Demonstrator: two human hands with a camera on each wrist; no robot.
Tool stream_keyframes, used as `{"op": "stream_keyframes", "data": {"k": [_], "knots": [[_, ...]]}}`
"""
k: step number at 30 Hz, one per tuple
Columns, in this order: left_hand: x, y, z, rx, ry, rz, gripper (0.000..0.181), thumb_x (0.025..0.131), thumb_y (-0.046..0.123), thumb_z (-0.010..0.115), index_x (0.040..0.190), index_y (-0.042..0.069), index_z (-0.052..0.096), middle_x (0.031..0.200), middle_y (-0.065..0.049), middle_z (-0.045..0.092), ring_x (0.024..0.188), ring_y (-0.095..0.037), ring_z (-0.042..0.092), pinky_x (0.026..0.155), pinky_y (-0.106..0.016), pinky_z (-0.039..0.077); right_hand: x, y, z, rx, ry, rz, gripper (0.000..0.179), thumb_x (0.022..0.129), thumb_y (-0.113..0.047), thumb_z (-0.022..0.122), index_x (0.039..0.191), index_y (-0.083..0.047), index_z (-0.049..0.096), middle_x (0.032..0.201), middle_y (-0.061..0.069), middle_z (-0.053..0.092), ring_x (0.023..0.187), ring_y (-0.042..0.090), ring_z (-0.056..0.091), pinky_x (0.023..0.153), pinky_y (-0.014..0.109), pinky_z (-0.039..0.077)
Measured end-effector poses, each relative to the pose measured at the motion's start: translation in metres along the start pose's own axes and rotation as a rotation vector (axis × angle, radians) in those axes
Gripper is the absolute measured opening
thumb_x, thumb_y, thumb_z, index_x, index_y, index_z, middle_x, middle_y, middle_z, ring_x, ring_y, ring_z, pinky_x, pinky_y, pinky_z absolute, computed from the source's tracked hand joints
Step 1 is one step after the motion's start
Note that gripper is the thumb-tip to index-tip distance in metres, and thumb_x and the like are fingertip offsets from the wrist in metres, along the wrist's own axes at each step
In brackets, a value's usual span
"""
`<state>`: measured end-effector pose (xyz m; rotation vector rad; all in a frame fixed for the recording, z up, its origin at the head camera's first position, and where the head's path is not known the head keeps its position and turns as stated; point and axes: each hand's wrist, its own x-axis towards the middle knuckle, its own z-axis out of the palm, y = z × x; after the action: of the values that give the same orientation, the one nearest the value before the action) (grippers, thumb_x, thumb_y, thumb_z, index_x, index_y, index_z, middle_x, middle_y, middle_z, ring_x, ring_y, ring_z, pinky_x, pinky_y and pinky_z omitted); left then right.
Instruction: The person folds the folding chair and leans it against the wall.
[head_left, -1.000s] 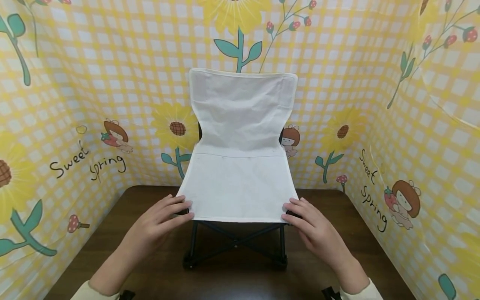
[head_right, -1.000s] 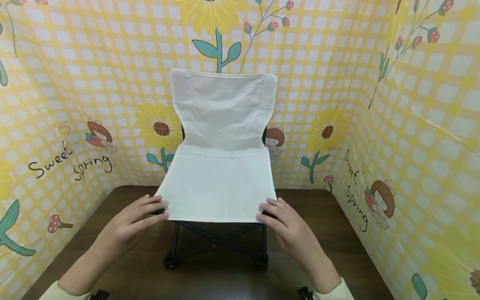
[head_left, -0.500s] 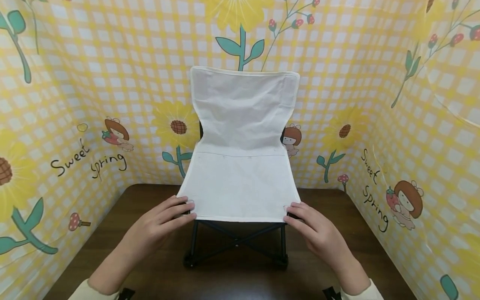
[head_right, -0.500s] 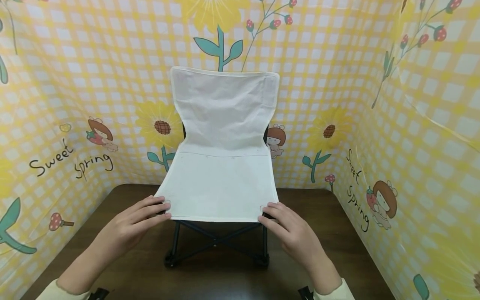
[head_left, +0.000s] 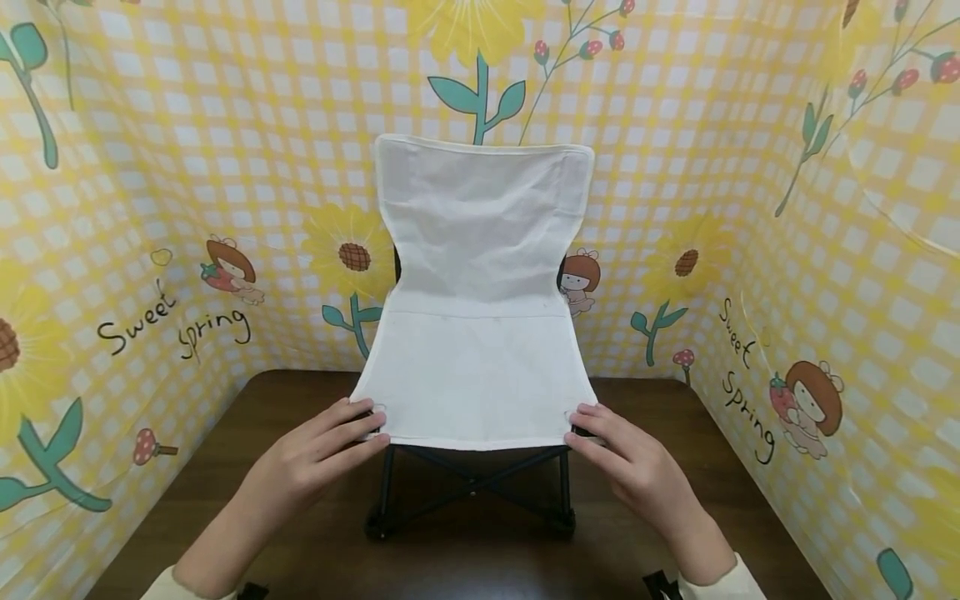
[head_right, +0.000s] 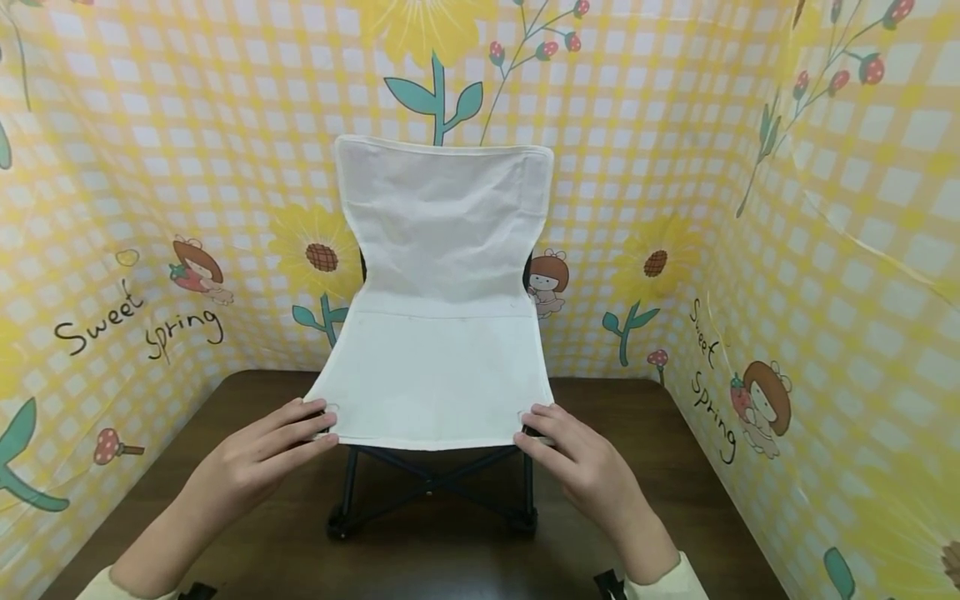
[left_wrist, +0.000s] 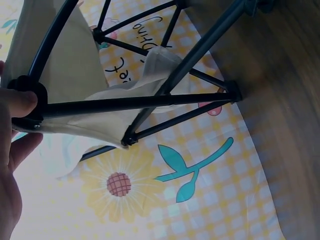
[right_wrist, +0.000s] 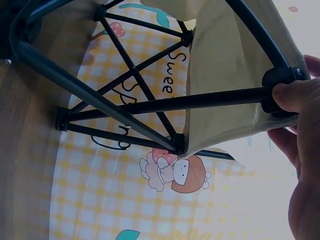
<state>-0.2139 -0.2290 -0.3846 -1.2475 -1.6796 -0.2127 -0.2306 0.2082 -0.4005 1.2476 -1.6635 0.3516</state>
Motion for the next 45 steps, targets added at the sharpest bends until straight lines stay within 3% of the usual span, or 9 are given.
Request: {"op": "stream_keyframes", "data": {"k": [8, 16, 23, 45], "knots": [[0.008, 0.002, -0.003, 0.031, 0.006, 0.019, 0.032, 0.110, 0.006, 0.044, 0.118, 0.006, 0.076, 0.119, -0.014, 0.074, 0.102, -0.035, 0.072, 0.090, -0.042, 0.059, 0.007, 0.000, -0.002, -0.018, 0.025, -0.026, 0.029, 0.107, -0.001, 0.048, 0.114, -0.001, 0.076, 0.116, 0.022, 0.072, 0.103, 0.038, 0.072, 0.096, 0.043, 0.057], [0.012, 0.003, -0.004, 0.037, -0.003, 0.004, 0.033, 0.110, 0.005, 0.043, 0.120, 0.005, 0.075, 0.120, -0.013, 0.074, 0.103, -0.034, 0.071, 0.091, -0.040, 0.058, 0.012, 0.000, -0.004, -0.015, 0.014, -0.033, 0.030, 0.107, -0.001, 0.048, 0.115, -0.002, 0.076, 0.116, 0.022, 0.072, 0.102, 0.038, 0.072, 0.095, 0.042, 0.058], [0.018, 0.003, -0.003, 0.034, -0.030, -0.021, 0.034, 0.110, 0.006, 0.042, 0.119, 0.004, 0.075, 0.120, -0.011, 0.074, 0.104, -0.033, 0.072, 0.090, -0.041, 0.059, 0.012, -0.002, 0.000, 0.003, 0.021, 0.012, 0.032, 0.108, 0.001, 0.045, 0.115, -0.002, 0.076, 0.116, 0.022, 0.071, 0.105, 0.038, 0.071, 0.100, 0.039, 0.055], [0.029, 0.002, 0.002, 0.072, 0.000, -0.021, 0.035, 0.110, 0.001, 0.041, 0.116, 0.003, 0.075, 0.118, -0.011, 0.074, 0.102, -0.032, 0.072, 0.087, -0.043, 0.059, 0.024, 0.001, 0.001, 0.019, 0.035, 0.019, 0.033, 0.107, 0.002, 0.045, 0.115, -0.004, 0.077, 0.115, 0.021, 0.072, 0.104, 0.038, 0.071, 0.100, 0.041, 0.056]]}}
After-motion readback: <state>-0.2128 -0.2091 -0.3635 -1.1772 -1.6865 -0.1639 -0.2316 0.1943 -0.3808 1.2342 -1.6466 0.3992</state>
